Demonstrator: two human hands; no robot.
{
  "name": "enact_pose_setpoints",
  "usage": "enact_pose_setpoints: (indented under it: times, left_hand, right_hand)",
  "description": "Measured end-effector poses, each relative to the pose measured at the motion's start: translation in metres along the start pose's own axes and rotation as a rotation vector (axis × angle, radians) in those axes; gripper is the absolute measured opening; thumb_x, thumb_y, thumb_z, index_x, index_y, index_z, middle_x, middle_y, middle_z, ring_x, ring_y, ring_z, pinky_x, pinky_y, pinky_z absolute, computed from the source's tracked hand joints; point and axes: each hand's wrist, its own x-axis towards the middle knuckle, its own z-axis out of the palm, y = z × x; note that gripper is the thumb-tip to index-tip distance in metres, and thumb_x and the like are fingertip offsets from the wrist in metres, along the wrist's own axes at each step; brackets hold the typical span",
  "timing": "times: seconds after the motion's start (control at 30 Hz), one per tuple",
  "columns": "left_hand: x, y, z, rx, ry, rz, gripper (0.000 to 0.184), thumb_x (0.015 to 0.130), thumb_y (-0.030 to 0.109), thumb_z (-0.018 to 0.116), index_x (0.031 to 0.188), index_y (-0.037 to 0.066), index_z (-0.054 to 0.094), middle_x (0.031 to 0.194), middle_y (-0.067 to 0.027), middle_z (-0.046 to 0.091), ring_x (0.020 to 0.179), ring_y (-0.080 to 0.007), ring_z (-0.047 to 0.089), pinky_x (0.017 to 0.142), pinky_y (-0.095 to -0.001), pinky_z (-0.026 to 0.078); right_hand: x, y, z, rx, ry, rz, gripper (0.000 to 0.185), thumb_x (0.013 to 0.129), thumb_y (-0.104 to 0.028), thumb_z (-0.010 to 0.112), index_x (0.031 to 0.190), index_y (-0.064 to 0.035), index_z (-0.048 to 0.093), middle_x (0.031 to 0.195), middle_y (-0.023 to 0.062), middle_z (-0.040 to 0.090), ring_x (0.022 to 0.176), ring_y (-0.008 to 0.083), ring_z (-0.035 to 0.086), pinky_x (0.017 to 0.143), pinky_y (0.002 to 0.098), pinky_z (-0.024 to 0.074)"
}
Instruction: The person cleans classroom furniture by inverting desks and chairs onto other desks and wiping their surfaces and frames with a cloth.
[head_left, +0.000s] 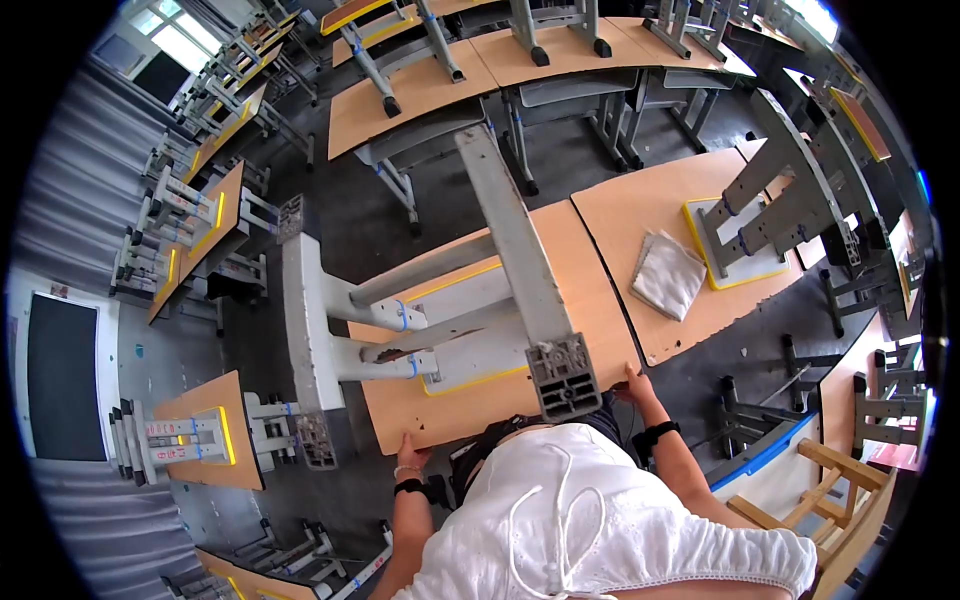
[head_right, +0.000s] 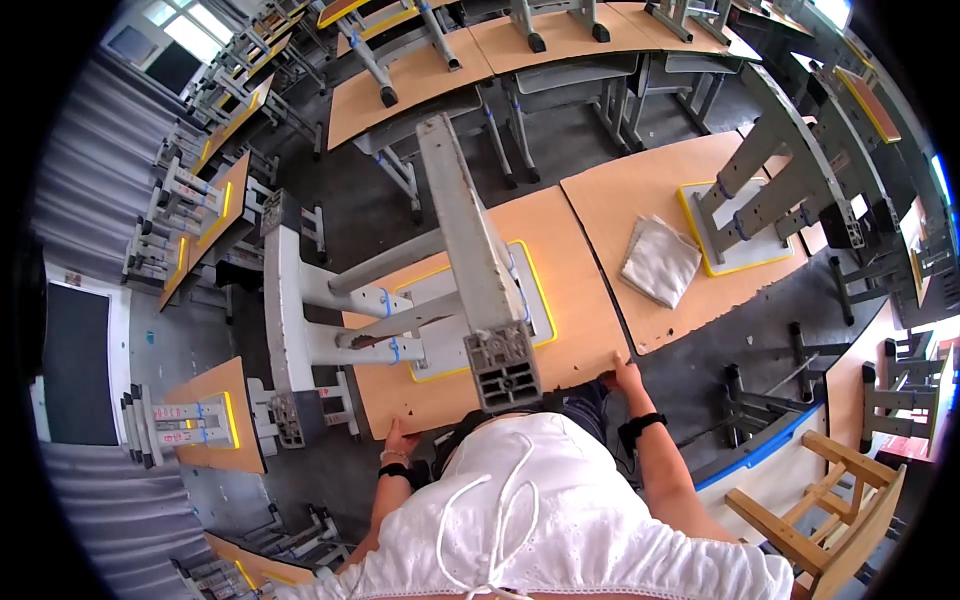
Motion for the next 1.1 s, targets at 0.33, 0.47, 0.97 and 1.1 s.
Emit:
enact_pose_setpoints:
  times: [0.33, 0.47, 0.97, 1.1]
  left_hand:
    - [-0.017, 0.0, 0.028, 0.135, 0.288, 0.087, 0.049, 0.086, 0.05, 0.044, 0.106, 0.006, 0.049, 0.089, -0.0099, 0.056, 0.074, -0.0253, 0.055, 0.063, -0.0385, 0.044]
    - [-0.003, -0.001, 0.013, 0.237, 0.27, 0.052, 0.045, 0.085, 0.052, 0.044, 0.104, 0.013, 0.051, 0.086, -0.007, 0.056, 0.076, -0.0214, 0.054, 0.061, -0.0354, 0.043]
    - [-0.025, 0.008, 0.027, 0.238, 0.126, 0.023, 0.048, 0.087, 0.052, 0.038, 0.098, 0.007, 0.052, 0.073, -0.0054, 0.053, 0.069, -0.021, 0.053, 0.061, -0.0361, 0.042]
    - [-0.006, 0.013, 0.011, 0.245, 0.151, -0.113, 0.052, 0.086, 0.055, 0.039, 0.111, 0.01, 0.049, 0.095, -0.0064, 0.056, 0.087, -0.0242, 0.053, 0.079, -0.0398, 0.04]
  right_hand:
    - [-0.043, -0.033, 0.014, 0.154, 0.068, -0.033, 0.054, 0.081, -0.054, 0.049, 0.086, -0.0011, 0.052, 0.065, 0.0084, 0.057, 0.044, 0.0182, 0.055, 0.038, 0.0287, 0.043]
    - [-0.036, -0.031, 0.019, 0.144, 0.154, -0.086, 0.056, 0.082, -0.053, 0.048, 0.084, 0.0026, 0.05, 0.06, 0.0094, 0.054, 0.04, 0.0191, 0.054, 0.034, 0.0291, 0.0418]
    - [-0.024, -0.014, 0.019, 0.173, 0.159, -0.05, 0.059, 0.082, -0.052, 0.049, 0.093, 0.0063, 0.053, 0.064, 0.0127, 0.057, 0.043, 0.0208, 0.056, 0.036, 0.0289, 0.0435]
    - [-0.031, -0.011, 0.017, 0.023, 0.03, -0.022, 0.056, 0.081, -0.047, 0.052, 0.103, 0.0051, 0.052, 0.072, 0.0153, 0.062, 0.051, 0.0235, 0.062, 0.041, 0.0302, 0.0468]
